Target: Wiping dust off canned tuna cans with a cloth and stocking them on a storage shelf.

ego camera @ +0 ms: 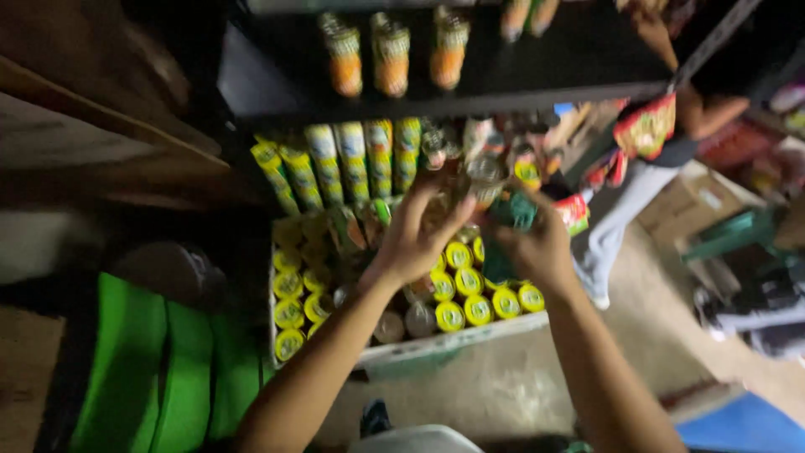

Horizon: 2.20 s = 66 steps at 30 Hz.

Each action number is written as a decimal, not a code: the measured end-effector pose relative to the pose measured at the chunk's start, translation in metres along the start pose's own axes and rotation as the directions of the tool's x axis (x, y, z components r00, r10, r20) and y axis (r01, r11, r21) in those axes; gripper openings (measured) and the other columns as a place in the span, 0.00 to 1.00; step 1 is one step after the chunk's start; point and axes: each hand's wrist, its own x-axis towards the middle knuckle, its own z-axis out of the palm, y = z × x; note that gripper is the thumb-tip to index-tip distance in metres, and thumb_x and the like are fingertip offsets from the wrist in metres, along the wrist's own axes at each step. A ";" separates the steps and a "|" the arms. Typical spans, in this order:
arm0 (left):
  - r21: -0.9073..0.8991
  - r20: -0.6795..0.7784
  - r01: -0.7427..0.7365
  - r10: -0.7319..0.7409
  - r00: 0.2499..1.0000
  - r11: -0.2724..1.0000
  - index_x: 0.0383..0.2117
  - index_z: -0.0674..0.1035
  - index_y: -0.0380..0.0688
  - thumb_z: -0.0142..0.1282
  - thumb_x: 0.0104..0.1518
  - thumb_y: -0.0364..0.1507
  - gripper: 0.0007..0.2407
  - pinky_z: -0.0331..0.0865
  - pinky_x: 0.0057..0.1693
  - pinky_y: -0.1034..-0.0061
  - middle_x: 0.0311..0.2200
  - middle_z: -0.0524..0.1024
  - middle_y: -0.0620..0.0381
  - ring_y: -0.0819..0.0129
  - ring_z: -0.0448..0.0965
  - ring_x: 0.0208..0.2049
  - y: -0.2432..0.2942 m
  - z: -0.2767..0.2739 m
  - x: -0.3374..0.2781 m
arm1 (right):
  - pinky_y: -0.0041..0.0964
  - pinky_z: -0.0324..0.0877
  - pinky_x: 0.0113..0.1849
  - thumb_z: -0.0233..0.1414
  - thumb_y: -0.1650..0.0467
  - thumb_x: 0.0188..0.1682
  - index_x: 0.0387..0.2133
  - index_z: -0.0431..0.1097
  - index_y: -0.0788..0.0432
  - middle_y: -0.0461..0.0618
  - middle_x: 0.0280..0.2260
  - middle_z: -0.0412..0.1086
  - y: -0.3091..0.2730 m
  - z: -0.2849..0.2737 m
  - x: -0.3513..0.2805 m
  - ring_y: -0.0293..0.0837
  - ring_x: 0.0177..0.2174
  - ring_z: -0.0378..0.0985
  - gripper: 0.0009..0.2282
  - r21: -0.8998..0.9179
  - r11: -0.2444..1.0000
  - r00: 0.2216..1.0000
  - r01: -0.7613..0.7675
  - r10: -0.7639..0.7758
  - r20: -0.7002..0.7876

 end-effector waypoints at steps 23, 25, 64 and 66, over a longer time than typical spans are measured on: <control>0.746 -0.149 -0.159 0.394 0.907 0.647 0.53 0.73 0.43 0.70 0.44 0.34 0.27 0.69 0.55 0.57 0.46 0.76 0.42 0.44 0.75 0.51 -0.040 -0.059 0.207 | 0.34 0.73 0.45 0.62 0.68 0.49 0.53 0.70 0.60 0.48 0.42 0.77 -0.028 0.016 0.280 0.37 0.42 0.78 0.19 -0.365 0.852 0.923 0.375 -0.380 0.061; 0.709 -0.203 -0.098 0.335 0.920 0.699 0.60 0.67 0.44 0.72 0.47 0.35 0.33 0.70 0.51 0.55 0.45 0.75 0.37 0.41 0.76 0.46 -0.027 -0.058 0.204 | 0.36 0.74 0.45 0.61 0.66 0.48 0.54 0.70 0.59 0.51 0.44 0.78 -0.027 0.013 0.289 0.39 0.43 0.79 0.20 -0.423 0.820 0.918 0.386 -0.387 0.087; 0.694 0.088 -0.145 0.117 0.989 0.705 0.53 0.78 0.45 0.58 0.65 0.25 0.11 0.69 0.64 0.62 0.54 0.76 0.51 0.50 0.75 0.58 0.016 -0.076 -0.028 | 0.39 0.74 0.41 0.54 0.61 0.47 0.57 0.65 0.63 0.53 0.46 0.77 0.064 -0.051 -0.213 0.47 0.36 0.80 0.26 0.768 0.556 0.761 -0.318 0.633 -0.143; 0.711 0.143 -0.130 0.039 0.989 0.691 0.53 0.78 0.46 0.62 0.61 0.28 0.14 0.66 0.63 0.60 0.55 0.75 0.50 0.49 0.73 0.57 0.020 -0.057 -0.056 | 0.39 0.74 0.42 0.58 0.65 0.43 0.57 0.64 0.58 0.50 0.44 0.77 0.054 -0.049 -0.226 0.45 0.37 0.80 0.26 0.676 0.588 0.718 -0.444 0.685 -0.124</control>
